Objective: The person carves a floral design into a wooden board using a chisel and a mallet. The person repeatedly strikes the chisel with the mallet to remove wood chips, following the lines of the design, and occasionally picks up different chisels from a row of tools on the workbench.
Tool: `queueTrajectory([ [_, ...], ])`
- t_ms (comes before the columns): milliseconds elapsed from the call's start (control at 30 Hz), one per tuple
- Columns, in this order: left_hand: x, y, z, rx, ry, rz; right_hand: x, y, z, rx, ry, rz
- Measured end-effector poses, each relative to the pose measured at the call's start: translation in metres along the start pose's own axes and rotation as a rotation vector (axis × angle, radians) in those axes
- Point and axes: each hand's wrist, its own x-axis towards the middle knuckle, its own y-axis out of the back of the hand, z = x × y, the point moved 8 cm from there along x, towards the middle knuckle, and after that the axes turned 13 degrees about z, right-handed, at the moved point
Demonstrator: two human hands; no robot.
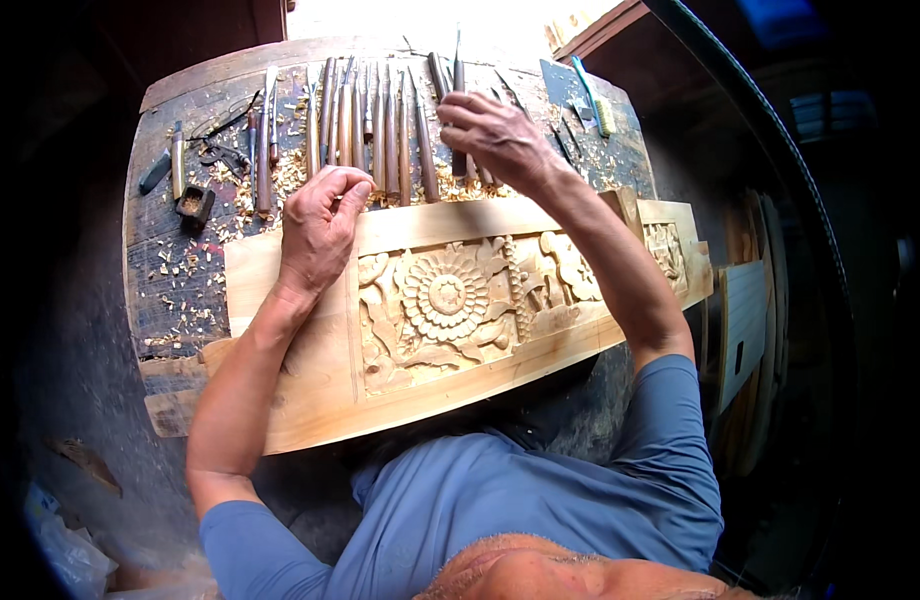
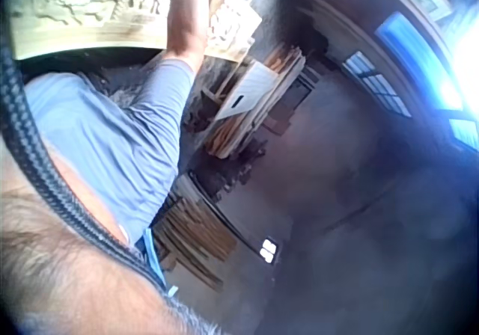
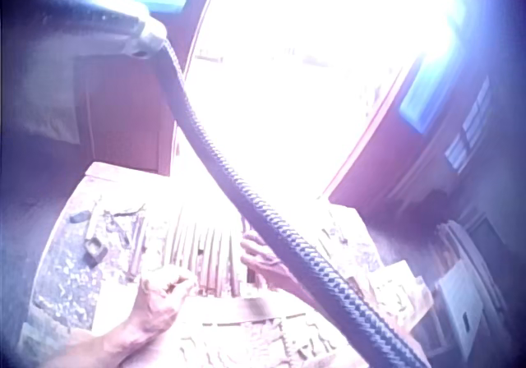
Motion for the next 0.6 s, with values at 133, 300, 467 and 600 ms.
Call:
queueTrajectory([
  [133, 0.0, 0.001, 0.007, 0.014, -0.008, -0.011, -0.008, -0.026, 0.0, 0.174, -0.04, -0.005],
  [300, 0.0, 0.002, 0.011, 0.043, -0.067, -0.02, -0.015, -0.04, -0.007, 0.288, -0.011, 0.008],
  [467, -0.001, 0.003, 0.014, -0.017, 0.011, -0.009, -0.019, -0.044, -0.004, 0.295, -0.05, 0.014],
  [600, -0.002, 0.002, 0.005, -0.101, 0.039, 0.002, -0.01, -0.036, -0.006, 0.329, -0.047, 0.023],
])
